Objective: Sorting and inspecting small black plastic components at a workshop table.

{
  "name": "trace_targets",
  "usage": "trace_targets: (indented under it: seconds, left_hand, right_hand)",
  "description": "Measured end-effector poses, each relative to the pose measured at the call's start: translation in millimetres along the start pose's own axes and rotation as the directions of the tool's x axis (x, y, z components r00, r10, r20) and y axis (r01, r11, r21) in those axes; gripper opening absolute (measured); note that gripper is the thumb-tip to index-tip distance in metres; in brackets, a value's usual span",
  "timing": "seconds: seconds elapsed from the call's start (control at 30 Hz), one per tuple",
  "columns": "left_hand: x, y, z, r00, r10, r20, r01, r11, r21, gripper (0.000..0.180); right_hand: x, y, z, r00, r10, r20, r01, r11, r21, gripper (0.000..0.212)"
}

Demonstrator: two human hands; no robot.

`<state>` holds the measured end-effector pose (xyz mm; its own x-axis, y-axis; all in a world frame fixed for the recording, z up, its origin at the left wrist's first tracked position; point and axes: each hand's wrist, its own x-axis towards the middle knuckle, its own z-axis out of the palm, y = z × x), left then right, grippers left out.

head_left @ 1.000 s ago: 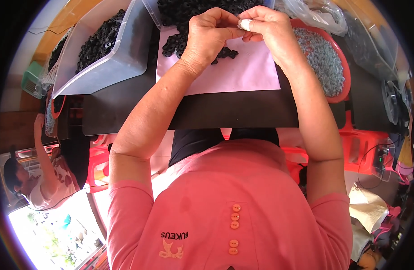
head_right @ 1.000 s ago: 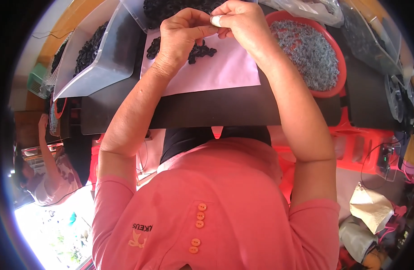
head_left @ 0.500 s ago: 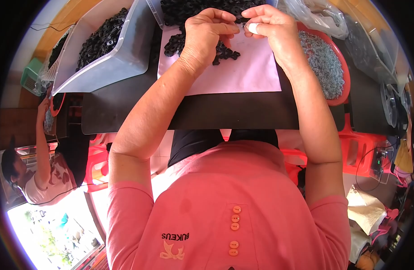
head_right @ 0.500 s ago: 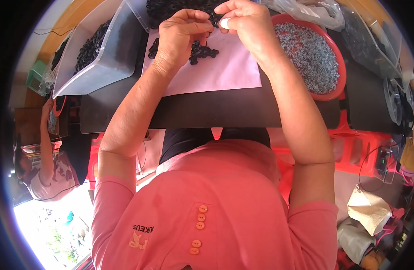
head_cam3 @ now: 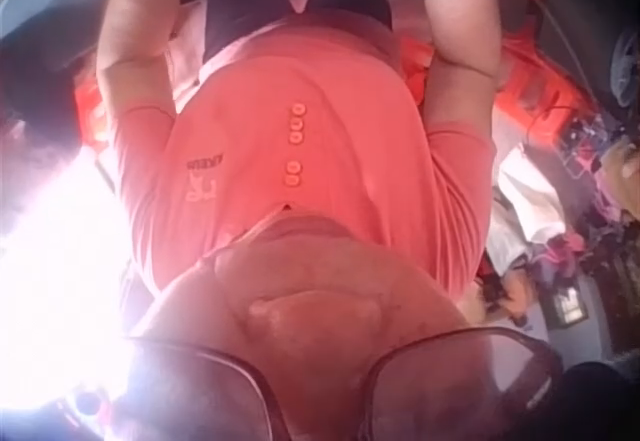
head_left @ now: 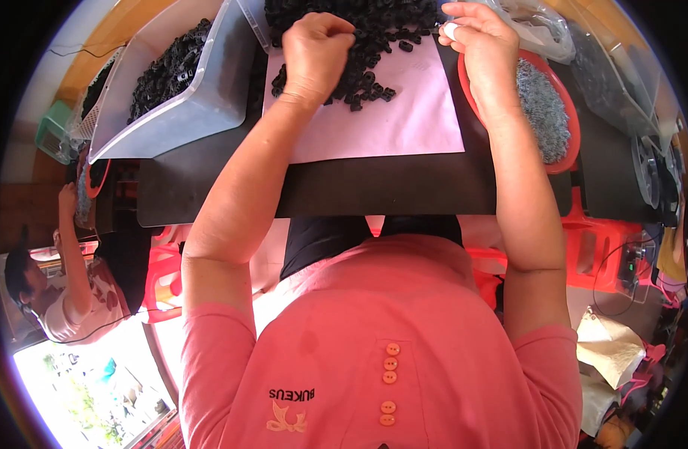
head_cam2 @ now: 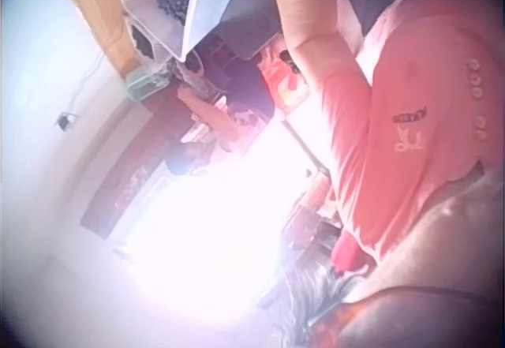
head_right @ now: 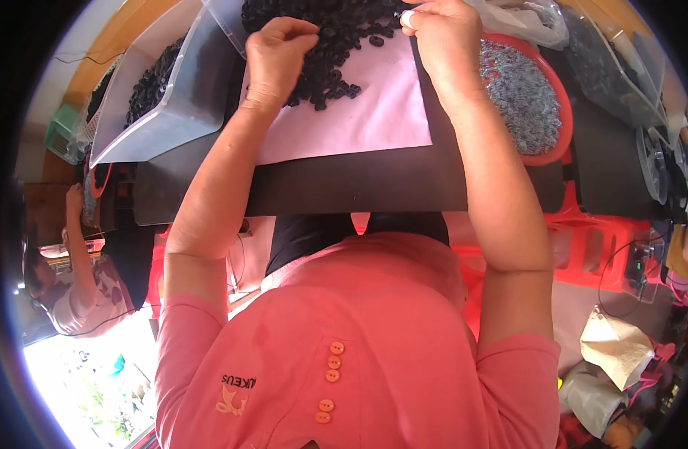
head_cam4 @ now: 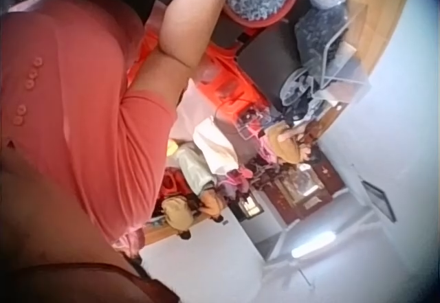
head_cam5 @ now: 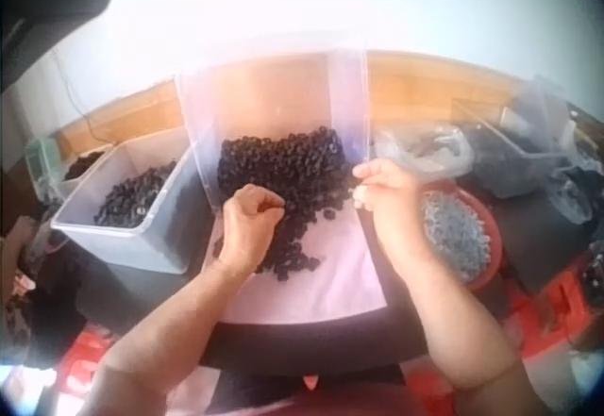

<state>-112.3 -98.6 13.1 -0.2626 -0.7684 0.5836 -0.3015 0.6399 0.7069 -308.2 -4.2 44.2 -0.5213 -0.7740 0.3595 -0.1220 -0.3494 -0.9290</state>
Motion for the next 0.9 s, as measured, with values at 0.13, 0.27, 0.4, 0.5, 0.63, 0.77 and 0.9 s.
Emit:
trace_targets:
  seconds: [0.13,0.27,0.4,0.5,0.63,0.77,0.9]
  left_hand:
    - [4,20,29,0.889,0.411,0.201,-0.456,0.828,0.326,0.012]
    - [18,37,49,0.772,0.43,0.468,-0.633,0.577,0.516,0.009]
    - [24,20,68,0.794,0.295,0.531,-0.591,0.575,0.566,0.019]
    - [27,19,71,0.782,0.234,0.578,-0.584,0.6,0.547,0.019]
    - [28,17,72,0.74,0.273,0.614,-0.634,0.588,0.503,0.018]
    - [25,19,68,0.731,0.349,0.586,-0.66,0.579,0.479,0.015]
    - [17,55,37,0.887,-0.225,0.403,0.333,0.916,-0.223,0.014]
  right_hand:
    - [-2,-3,-5,1.0,-0.022,-0.019,0.023,0.999,0.049,0.023]
    - [-5,-13,-4,0.998,-0.026,-0.056,0.032,0.993,0.117,0.022]
    - [-5,-17,-4,0.999,0.011,-0.051,-0.001,0.981,0.192,0.021]
    - [-8,-26,-5,1.0,0.01,-0.027,-0.002,0.96,0.282,0.02]
    - [-8,-30,-4,0.999,0.035,-0.02,-0.028,0.96,0.28,0.02]
    - [-8,-30,-3,0.998,0.055,-0.025,-0.047,0.967,0.251,0.02]
    - [-9,-27,-5,0.997,0.075,-0.002,-0.073,0.973,0.22,0.019]
